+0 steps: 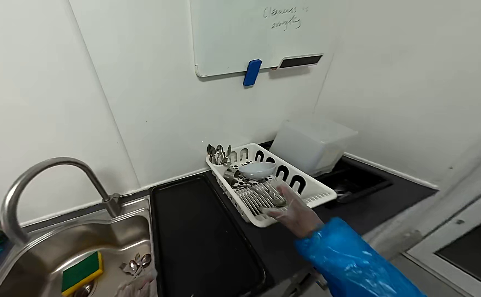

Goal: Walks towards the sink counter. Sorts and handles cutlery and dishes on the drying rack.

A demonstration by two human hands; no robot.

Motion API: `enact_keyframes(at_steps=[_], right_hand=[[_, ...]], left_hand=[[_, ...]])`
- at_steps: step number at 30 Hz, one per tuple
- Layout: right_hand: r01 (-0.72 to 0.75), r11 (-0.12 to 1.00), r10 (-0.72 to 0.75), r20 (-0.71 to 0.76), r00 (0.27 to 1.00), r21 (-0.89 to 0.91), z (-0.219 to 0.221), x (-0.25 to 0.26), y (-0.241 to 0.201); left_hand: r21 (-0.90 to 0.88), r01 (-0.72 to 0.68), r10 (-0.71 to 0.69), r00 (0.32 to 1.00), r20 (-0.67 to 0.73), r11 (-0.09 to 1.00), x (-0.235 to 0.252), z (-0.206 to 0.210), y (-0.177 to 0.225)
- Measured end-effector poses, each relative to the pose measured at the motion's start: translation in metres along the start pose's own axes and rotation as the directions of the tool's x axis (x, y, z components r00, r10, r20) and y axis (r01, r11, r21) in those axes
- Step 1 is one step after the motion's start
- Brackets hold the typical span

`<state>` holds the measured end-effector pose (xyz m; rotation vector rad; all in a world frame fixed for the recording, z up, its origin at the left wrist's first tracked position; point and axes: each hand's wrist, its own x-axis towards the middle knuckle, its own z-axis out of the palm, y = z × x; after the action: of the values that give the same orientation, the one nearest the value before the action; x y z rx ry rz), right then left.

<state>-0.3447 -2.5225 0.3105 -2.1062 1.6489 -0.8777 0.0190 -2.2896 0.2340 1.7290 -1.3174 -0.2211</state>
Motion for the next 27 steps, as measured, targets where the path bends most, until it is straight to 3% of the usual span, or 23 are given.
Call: enact_keyframes(at_steps=[2, 6, 8, 11, 16, 19, 22, 27], right_hand=[[-0.041, 0.999, 0.044, 0.121, 0.992, -0.028, 0.007, 0.056, -0.003], [-0.072, 0.992, 0.101, 0.292, 0.951, -0.108, 0.048, 0.168, 0.015], [-0.047, 0.99, 0.094, 0.363, 0.927, -0.136, 0.07, 0.217, 0.028], [-0.005, 0.982, 0.09, 0.441, 0.893, -0.191, 0.102, 0.278, 0.048], [0.01, 0.962, 0.14, 0.526, 0.839, -0.272, 0.139, 0.346, 0.067], [0.163, 0.922, 0.071, 0.567, 0.82, -0.352, 0.154, 0.371, 0.061], [0.193, 0.903, 0.07, 0.575, 0.815, -0.384, 0.163, 0.388, 0.059], [0.222, 0.933, -0.02, 0.576, 0.817, -0.283, 0.164, 0.396, 0.041]], left_hand=[[-0.081, -0.023, 0.027, 0.998, 0.054, 0.996, 0.041, 0.021, 0.022], [-0.371, 0.101, -0.059, 0.991, 0.123, 0.923, 0.135, 0.072, 0.062], [-0.387, 0.09, -0.034, 0.988, 0.149, 0.917, 0.185, 0.111, 0.076], [-0.391, 0.266, -0.12, 0.925, 0.36, 0.881, 0.26, 0.164, 0.1], [-0.327, 0.396, -0.285, 0.897, 0.338, 0.858, 0.375, 0.259, 0.102], [-0.259, 0.442, -0.331, 0.865, 0.378, 0.859, 0.414, 0.305, 0.099], [-0.25, 0.451, -0.338, 0.858, 0.387, 0.857, 0.438, 0.344, 0.091], [-0.234, 0.396, -0.277, 0.866, 0.415, 0.888, 0.434, 0.348, 0.107]])
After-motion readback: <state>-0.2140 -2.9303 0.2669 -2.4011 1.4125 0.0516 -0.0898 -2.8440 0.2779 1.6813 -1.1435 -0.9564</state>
